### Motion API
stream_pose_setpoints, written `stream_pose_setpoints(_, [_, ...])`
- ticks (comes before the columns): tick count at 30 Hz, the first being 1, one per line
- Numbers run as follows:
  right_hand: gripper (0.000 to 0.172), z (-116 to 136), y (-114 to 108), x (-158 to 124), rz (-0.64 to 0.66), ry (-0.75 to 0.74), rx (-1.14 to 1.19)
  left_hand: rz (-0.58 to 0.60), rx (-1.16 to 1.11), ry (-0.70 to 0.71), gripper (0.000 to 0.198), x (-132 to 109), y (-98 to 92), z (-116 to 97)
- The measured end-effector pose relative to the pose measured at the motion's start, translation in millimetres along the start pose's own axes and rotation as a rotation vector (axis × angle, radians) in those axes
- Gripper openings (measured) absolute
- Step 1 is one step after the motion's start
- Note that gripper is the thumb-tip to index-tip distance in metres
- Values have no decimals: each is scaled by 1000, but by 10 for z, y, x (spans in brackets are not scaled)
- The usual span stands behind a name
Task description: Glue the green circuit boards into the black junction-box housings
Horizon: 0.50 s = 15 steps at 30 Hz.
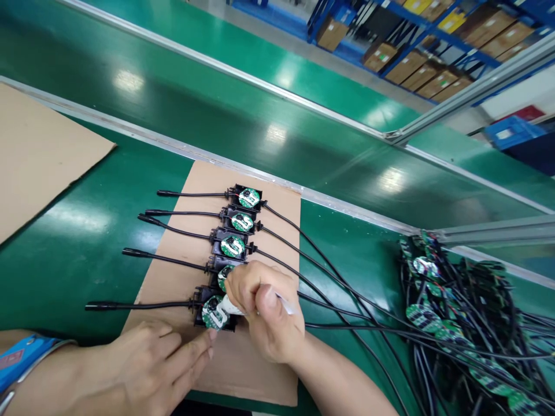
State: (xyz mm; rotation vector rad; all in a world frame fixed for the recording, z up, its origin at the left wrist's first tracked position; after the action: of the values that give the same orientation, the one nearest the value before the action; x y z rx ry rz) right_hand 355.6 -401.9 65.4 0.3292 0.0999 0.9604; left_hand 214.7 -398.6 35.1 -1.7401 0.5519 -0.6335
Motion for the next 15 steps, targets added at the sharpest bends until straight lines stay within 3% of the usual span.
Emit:
stream_pose_setpoints(6, [41,22,30,-68,50,-88,-102,19,32,17,46,13,-14,-6])
stream_pose_setpoints(15, [34,21,287,-10,227,-221,-240,-57,-31,-21,37,15,-25,35])
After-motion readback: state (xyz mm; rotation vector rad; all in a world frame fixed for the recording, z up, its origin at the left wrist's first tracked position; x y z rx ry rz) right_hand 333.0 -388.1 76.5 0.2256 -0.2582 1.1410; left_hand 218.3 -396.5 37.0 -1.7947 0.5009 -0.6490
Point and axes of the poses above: each hand's wrist, its own x-axis towards the middle knuckle, its own y-axis out of the palm, z = x × y, the point moved 9 cm from there along x, towards the middle knuckle, and after that the axes turned 3 degrees about y, right-handed, at the moved point
